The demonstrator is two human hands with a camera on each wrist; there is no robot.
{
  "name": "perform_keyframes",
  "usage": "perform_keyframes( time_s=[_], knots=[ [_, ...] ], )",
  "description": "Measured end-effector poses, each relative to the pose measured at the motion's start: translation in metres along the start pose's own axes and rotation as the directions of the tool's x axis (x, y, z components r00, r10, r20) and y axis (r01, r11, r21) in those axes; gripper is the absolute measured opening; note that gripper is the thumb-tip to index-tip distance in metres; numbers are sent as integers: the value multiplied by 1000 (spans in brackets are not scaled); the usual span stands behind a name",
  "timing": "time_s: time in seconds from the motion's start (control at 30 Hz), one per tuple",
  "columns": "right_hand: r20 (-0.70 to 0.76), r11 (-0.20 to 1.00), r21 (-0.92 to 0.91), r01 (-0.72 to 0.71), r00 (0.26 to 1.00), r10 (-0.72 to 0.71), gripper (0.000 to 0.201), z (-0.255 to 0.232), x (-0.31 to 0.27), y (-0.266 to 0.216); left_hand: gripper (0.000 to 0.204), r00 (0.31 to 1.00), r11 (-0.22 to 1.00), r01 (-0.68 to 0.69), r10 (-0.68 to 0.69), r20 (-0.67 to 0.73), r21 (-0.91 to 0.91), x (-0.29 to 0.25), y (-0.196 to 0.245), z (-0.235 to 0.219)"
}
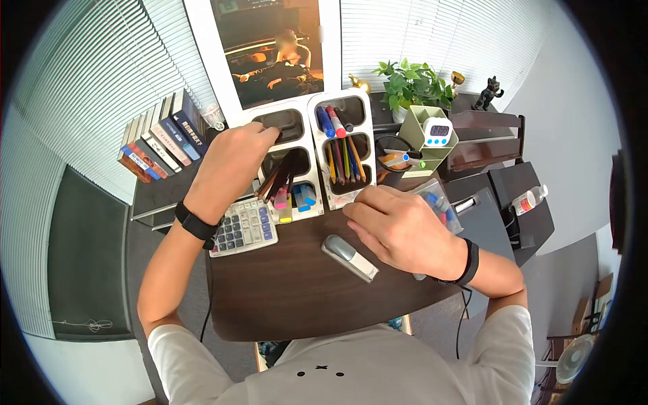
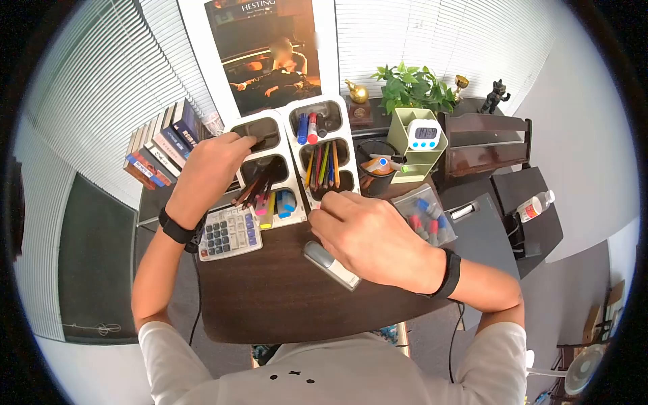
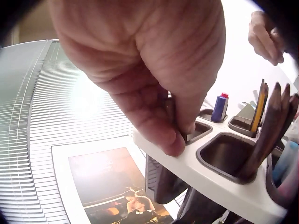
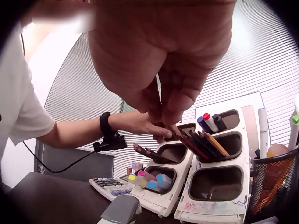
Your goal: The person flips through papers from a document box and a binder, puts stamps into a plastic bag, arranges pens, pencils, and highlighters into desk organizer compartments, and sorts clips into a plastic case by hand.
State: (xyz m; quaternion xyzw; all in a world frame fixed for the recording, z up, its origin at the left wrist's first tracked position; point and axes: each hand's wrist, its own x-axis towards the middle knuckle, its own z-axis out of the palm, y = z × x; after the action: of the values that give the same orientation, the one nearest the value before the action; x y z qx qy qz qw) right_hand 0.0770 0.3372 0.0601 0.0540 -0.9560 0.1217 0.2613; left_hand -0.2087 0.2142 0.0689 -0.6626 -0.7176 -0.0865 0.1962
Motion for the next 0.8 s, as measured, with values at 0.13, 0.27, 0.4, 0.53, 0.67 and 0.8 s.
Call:
perform_keyframes(
  time_s=[0.13, 0.27, 0.4, 0.53, 0.67, 0.8],
  knots=[
    [6, 999, 39, 6, 1000, -7, 16, 6, -2, 3, 19, 949, 963, -77, -8, -314, -257, -10, -2, -28],
    [-80, 992, 112, -54, 995, 63, 20, 4, 0, -6, 21, 953, 853, 244, -300, -51, -461, -41, 47, -97],
    [-45, 929, 366, -59, 996, 81, 21, 21, 1, -17, 24, 996, 786, 48, 6, 86, -616, -63, 85, -101],
    [288, 747, 632, -207, 957, 21, 18, 29, -7, -23, 25, 968, 715, 170, 8, 252, -678, -66, 98, -93],
    [269, 688, 673, -271, 956, 114, 19, 27, -7, -23, 24, 955, 504, 294, -121, 271, -812, -60, 86, -82],
    [114, 765, 572, -296, 952, 284, 21, 36, -18, -18, 10, 953, 711, 187, -299, -51, -677, -45, 72, -99]
  ],
)
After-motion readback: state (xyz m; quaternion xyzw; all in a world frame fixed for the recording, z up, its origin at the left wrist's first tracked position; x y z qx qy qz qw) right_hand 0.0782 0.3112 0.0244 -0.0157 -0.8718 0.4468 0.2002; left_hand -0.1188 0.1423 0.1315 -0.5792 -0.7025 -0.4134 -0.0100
